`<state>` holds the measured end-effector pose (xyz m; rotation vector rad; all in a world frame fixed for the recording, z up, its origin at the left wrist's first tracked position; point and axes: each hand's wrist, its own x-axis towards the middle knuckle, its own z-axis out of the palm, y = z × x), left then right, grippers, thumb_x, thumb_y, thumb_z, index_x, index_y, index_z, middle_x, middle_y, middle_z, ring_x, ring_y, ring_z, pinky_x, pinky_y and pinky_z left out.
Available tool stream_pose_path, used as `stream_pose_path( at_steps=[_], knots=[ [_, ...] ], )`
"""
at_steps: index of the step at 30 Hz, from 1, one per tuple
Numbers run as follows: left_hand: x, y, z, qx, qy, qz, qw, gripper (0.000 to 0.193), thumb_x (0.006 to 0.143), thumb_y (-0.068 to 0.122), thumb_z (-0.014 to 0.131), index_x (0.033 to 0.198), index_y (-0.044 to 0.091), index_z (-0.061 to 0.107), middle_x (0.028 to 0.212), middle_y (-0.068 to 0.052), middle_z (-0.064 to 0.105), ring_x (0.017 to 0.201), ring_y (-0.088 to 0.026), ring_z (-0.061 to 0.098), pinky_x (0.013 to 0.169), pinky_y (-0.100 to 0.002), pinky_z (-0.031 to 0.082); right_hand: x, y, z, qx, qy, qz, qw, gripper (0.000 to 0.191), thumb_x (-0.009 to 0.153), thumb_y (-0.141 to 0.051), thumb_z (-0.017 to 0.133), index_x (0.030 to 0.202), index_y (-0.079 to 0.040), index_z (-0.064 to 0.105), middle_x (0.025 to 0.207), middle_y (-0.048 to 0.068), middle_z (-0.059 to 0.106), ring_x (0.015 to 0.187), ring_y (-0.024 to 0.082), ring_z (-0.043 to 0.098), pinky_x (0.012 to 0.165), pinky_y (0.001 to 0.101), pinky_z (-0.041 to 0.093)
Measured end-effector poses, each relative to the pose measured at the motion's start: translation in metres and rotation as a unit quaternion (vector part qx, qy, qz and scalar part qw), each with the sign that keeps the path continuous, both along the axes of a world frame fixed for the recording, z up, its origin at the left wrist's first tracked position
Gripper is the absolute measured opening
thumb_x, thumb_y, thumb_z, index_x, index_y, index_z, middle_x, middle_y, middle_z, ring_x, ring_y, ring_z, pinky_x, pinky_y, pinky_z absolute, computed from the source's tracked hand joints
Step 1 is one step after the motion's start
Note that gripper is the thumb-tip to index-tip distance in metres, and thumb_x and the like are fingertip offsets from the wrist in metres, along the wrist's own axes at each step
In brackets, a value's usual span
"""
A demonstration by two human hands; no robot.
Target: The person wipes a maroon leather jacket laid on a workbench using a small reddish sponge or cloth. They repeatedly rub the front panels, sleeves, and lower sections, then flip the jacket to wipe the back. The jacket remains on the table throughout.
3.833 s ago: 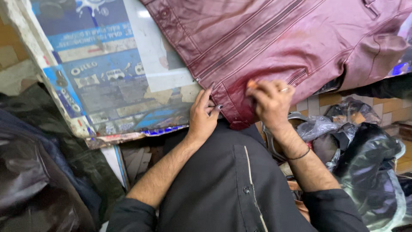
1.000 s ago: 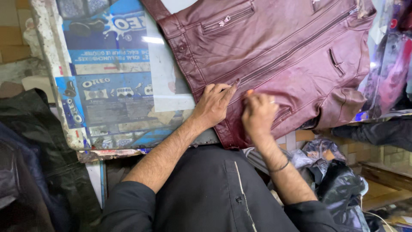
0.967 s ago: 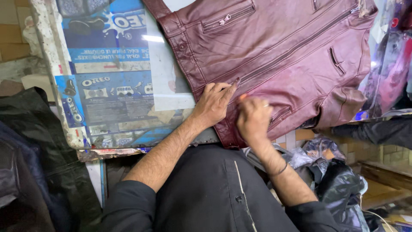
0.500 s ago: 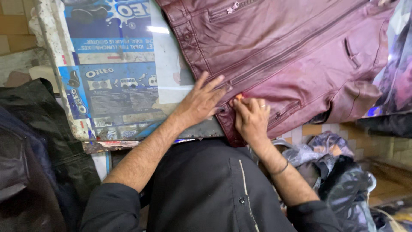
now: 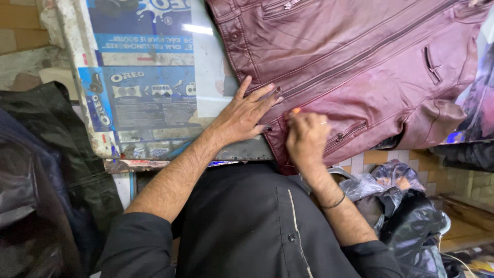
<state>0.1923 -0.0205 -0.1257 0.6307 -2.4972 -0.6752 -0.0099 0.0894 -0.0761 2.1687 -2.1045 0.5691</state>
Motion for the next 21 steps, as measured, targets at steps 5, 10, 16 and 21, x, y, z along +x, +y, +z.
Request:
stream_pose_path(
  at_steps=[5, 10, 16, 21],
  knots=[
    [0.000, -0.001, 0.004, 0.003, 0.001, -0.001, 1.000, 0.095, 0.072, 0.025, 0.089, 0.153, 0.008, 0.041, 0.149, -0.011, 0.057, 0.151, -0.023, 0.033, 0.127, -0.059, 0.005, -0.002, 0.001, -0.001, -0.004, -0.006, 0.043, 0.999, 0.020, 0.088, -0.005, 0.073, 0.105, -0.015, 0.078, 0.094, 0.001, 0.064, 0.094, 0.026, 0.055, 0.079, 0.0414, 0.038],
    [0.001, -0.002, 0.007, 0.018, -0.016, -0.009, 1.000, 0.096, 0.072, 0.027, 0.089, 0.152, 0.007, 0.041, 0.148, -0.011, 0.056, 0.152, -0.024, 0.032, 0.127, -0.060, 0.003, -0.019, -0.011, 0.007, -0.004, -0.039, 0.131, 0.991, 0.022, 0.091, -0.003, 0.073, 0.108, -0.016, 0.077, 0.106, -0.002, 0.069, 0.102, 0.021, 0.057, 0.088, 0.0397, 0.041],
    [0.001, -0.001, 0.009, 0.005, -0.014, -0.013, 1.000, 0.093, 0.074, 0.024, 0.088, 0.153, 0.011, 0.041, 0.151, -0.002, 0.058, 0.153, -0.022, 0.031, 0.127, -0.060, 0.004, -0.055, -0.025, 0.019, 0.089, -0.048, 0.305, 0.947, 0.037, 0.076, -0.007, 0.070, 0.112, -0.014, 0.078, 0.118, -0.003, 0.071, 0.111, 0.024, 0.054, 0.092, 0.0413, 0.041],
    [0.002, -0.002, 0.014, 0.031, -0.025, -0.010, 0.999, 0.095, 0.075, 0.025, 0.088, 0.156, 0.013, 0.040, 0.150, -0.006, 0.056, 0.153, -0.022, 0.031, 0.127, -0.059, 0.003, -0.072, -0.031, 0.033, 0.226, -0.040, 0.416, 0.880, 0.037, 0.071, -0.018, 0.069, 0.107, -0.016, 0.079, 0.109, -0.008, 0.070, 0.106, 0.022, 0.056, 0.088, 0.0395, 0.041]
  ],
)
